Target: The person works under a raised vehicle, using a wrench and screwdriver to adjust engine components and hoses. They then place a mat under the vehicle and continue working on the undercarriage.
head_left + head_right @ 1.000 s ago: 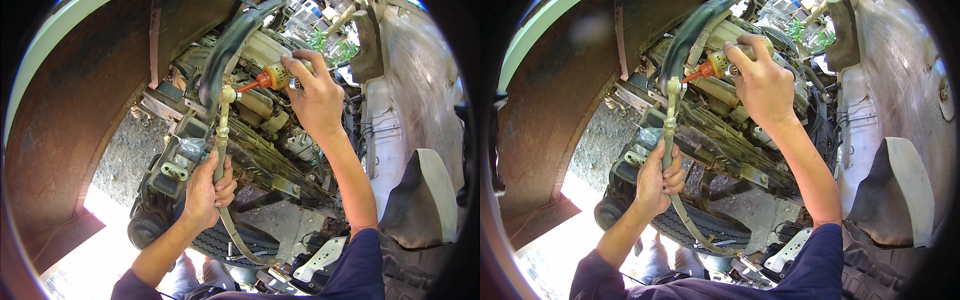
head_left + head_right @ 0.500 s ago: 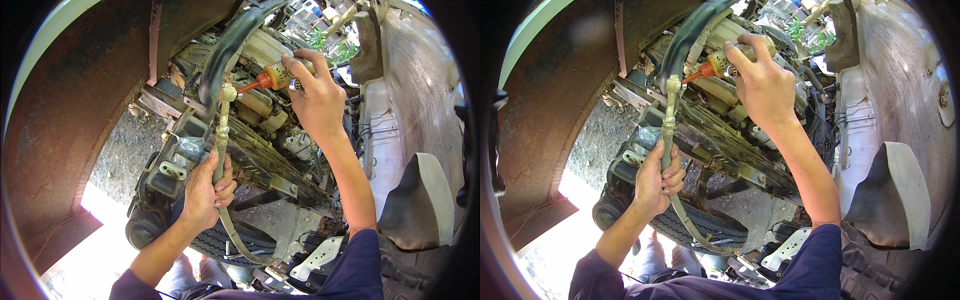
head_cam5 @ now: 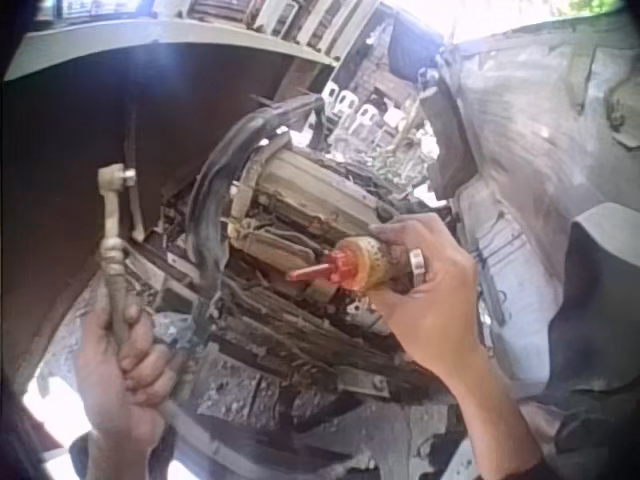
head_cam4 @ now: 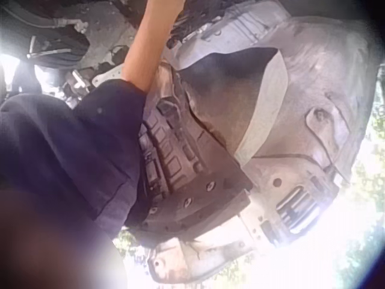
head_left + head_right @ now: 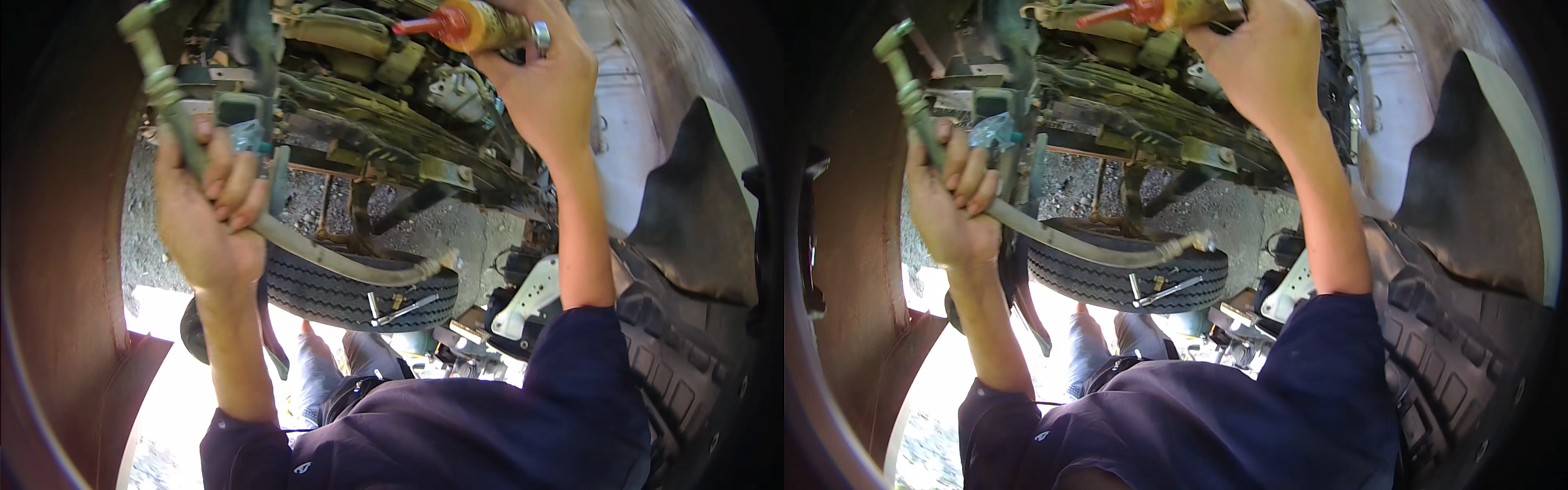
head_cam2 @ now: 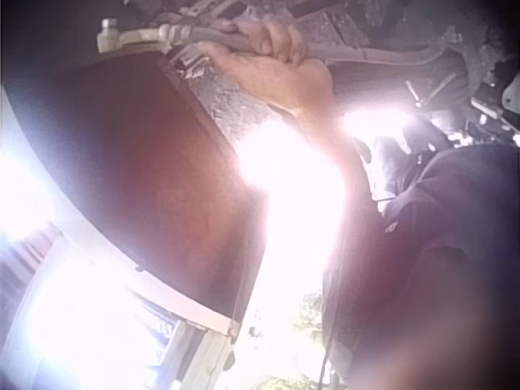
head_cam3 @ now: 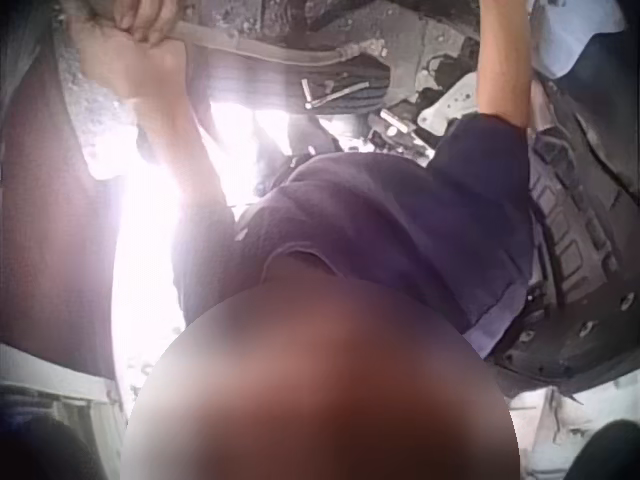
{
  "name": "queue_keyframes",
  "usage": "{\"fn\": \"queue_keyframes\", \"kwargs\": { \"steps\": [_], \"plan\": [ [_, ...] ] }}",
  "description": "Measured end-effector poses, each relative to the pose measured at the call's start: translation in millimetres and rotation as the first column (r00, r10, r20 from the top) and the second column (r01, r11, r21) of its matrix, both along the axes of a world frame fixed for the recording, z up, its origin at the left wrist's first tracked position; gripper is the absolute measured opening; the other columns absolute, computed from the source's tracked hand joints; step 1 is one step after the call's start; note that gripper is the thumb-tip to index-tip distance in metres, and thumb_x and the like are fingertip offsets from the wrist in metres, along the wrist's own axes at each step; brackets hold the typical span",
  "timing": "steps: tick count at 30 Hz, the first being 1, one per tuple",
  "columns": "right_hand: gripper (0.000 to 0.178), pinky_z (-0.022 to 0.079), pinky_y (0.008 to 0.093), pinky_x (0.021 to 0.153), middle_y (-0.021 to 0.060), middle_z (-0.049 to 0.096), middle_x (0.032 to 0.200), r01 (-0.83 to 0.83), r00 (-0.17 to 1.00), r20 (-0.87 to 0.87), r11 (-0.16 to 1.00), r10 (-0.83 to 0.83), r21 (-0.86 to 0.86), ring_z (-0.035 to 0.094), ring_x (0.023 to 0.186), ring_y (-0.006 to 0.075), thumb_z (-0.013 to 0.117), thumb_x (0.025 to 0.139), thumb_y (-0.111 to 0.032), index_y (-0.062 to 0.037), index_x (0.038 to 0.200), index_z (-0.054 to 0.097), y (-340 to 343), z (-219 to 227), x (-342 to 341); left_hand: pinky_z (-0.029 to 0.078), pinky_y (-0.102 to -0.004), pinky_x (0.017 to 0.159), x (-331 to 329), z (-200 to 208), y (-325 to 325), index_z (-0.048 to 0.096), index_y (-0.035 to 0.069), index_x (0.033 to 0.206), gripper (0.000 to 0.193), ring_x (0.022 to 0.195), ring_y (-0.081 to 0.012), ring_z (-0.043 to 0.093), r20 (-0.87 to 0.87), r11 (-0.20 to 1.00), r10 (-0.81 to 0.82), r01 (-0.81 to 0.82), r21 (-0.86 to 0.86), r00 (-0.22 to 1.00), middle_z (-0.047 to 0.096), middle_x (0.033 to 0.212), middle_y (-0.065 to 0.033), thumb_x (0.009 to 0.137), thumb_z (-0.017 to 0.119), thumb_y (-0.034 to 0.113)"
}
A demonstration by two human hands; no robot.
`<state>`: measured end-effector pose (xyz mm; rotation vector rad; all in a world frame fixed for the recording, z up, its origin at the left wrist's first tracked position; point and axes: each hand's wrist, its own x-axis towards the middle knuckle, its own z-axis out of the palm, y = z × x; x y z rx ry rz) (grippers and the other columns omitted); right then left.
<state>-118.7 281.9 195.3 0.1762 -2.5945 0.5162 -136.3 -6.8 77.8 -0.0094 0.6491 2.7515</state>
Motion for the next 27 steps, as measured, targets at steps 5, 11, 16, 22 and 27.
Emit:
{"fn": "queue_keyframes", "kwargs": {
  "steps": [5, 11, 16, 22, 27],
  "plan": [
    [0.048, 0.051, 0.0223, 0.071, 0.0040, 0.071, 0.116, 0.311, 0.950, -0.015, 0.950, -0.311, 0.030, 0.065, 0.103, 0.0094, 0.084, 0.074, 0.007, -0.0083, 0.119, 0.074, 21, -26, 78, 0.023, -0.0207, 0.041, -4, 1, -7, 0.049, 0.010, 0.108, 0.029, 0.051, -0.0038, 0.025, -0.034, 0.999, 0.043, -0.044, -0.013, 0.998, 0.032, 0.070, 0.0047, 0.116, 0.040, 0.037],
    [0.047, 0.058, 0.0350, 0.085, 0.0100, 0.071, 0.115, 0.493, 0.867, 0.019, 0.862, -0.498, 0.116, 0.073, 0.100, 0.0259, 0.085, 0.072, 0.003, -0.0081, 0.117, 0.074, 35, -62, 190, 0.025, -0.0211, 0.044, -8, -10, -11, 0.047, 0.008, 0.108, 0.027, 0.054, -0.0053, 0.025, -0.063, 0.999, 0.026, -0.027, -0.017, 0.998, 0.033, 0.073, 0.0028, 0.117, 0.037, 0.032],
    [0.045, 0.059, 0.0389, 0.084, 0.0083, 0.068, 0.118, 0.606, 0.746, 0.196, 0.771, -0.636, 0.196, 0.072, 0.101, 0.0309, 0.084, 0.075, 0.001, -0.0096, 0.117, 0.072, 34, -90, 254, 0.027, -0.0210, 0.046, -9, -16, -15, 0.047, 0.007, 0.110, 0.025, 0.056, -0.0062, 0.026, -0.118, 1.000, -0.014, 0.016, 0.019, 0.993, 0.033, 0.074, 0.0018, 0.116, 0.039, 0.030],
    [0.047, 0.060, 0.0423, 0.075, 0.0062, 0.065, 0.121, 0.620, 0.664, 0.316, 0.735, -0.678, 0.275, 0.074, 0.094, 0.0318, 0.083, 0.076, -0.001, -0.0129, 0.120, 0.070, 28, -126, 281, 0.027, -0.0217, 0.046, -8, -15, -16, 0.045, 0.005, 0.111, 0.024, 0.057, -0.0073, 0.027, -0.185, 0.998, -0.053, 0.059, 0.030, 0.981, 0.033, 0.074, 0.0005, 0.115, 0.039, 0.027],
    [0.050, 0.060, 0.0420, 0.073, 0.0057, 0.064, 0.123, 0.591, 0.671, 0.296, 0.731, -0.680, 0.340, 0.075, 0.088, 0.0308, 0.084, 0.076, -0.002, -0.0133, 0.122, 0.069, 30, -141, 281, 0.028, -0.0217, 0.049, -7, -14, -17, 0.044, 0.005, 0.112, 0.023, 0.058, -0.0075, 0.028, -0.223, 0.994, -0.092, 0.101, 0.030, 0.971, 0.034, 0.075, -0.0001, 0.115, 0.041, 0.027]
  ]
}}
